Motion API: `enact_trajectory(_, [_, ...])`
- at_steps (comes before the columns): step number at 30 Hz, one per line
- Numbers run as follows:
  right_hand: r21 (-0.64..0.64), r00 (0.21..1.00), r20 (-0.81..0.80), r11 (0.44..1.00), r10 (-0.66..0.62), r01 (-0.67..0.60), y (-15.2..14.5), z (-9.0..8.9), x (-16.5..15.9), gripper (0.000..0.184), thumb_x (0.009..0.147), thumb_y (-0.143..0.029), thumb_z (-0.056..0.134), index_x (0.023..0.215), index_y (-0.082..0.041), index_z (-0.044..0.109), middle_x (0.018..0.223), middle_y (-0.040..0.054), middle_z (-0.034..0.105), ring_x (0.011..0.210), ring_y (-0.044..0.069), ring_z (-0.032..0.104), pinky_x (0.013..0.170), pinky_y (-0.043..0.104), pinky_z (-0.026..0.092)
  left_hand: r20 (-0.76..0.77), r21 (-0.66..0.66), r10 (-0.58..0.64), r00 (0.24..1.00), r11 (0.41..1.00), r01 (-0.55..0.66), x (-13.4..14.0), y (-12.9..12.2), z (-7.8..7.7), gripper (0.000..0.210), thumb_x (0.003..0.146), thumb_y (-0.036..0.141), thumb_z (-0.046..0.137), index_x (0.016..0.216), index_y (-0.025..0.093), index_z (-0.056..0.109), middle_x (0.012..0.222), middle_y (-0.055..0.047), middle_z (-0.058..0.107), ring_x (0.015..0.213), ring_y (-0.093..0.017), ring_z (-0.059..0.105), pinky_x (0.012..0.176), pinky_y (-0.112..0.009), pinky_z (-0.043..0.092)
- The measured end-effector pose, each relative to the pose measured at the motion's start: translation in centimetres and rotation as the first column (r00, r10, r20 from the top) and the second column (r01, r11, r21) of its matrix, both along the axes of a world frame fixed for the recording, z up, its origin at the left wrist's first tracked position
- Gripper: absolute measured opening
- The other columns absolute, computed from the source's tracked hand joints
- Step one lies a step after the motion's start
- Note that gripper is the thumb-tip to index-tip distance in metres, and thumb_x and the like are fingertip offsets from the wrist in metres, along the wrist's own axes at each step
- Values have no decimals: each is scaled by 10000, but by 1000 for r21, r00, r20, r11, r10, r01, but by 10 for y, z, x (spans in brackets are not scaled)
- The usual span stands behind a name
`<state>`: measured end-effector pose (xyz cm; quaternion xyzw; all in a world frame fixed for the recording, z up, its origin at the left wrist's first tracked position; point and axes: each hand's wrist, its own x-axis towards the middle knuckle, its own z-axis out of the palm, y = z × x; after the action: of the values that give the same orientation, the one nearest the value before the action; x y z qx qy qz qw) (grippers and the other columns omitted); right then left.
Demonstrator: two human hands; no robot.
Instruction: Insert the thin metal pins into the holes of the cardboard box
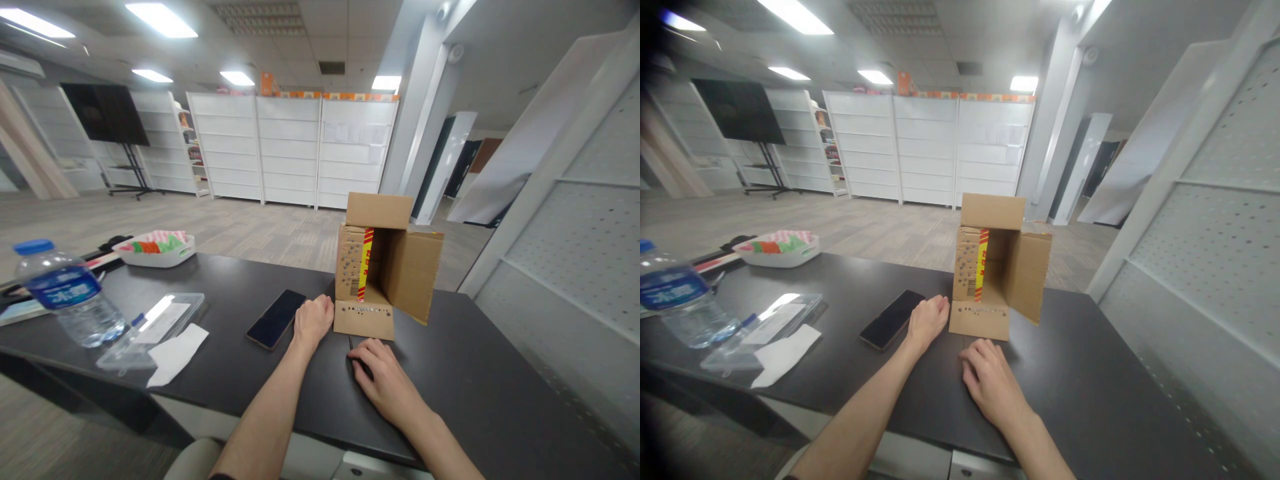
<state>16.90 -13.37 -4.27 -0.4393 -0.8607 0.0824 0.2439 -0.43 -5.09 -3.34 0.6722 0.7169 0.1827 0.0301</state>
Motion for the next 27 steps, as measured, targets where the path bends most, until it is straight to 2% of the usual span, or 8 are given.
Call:
enact_trajectory(18, [0,1000,-18,1000,10,-10,3,-4,0,190,919,-167,437,997,-213,603,930,55,576,896,197,521,813,357,423,-9,1,-17,1000,1000,17,-1,2,-3,473,945,401,210,908,206,640,878,-112,690,860,-223,654,712,-286,426])
enact_trajectory(27, [8,997,-59,999,-51,52,7,7,4,182,912,-221,433,985,-211,599,930,60,586,884,196,551,800,340,436,28,-21,-4,1000,1000,4,0,-1,2,466,943,402,219,895,205,639,896,-125,690,866,-233,657,706,-296,429])
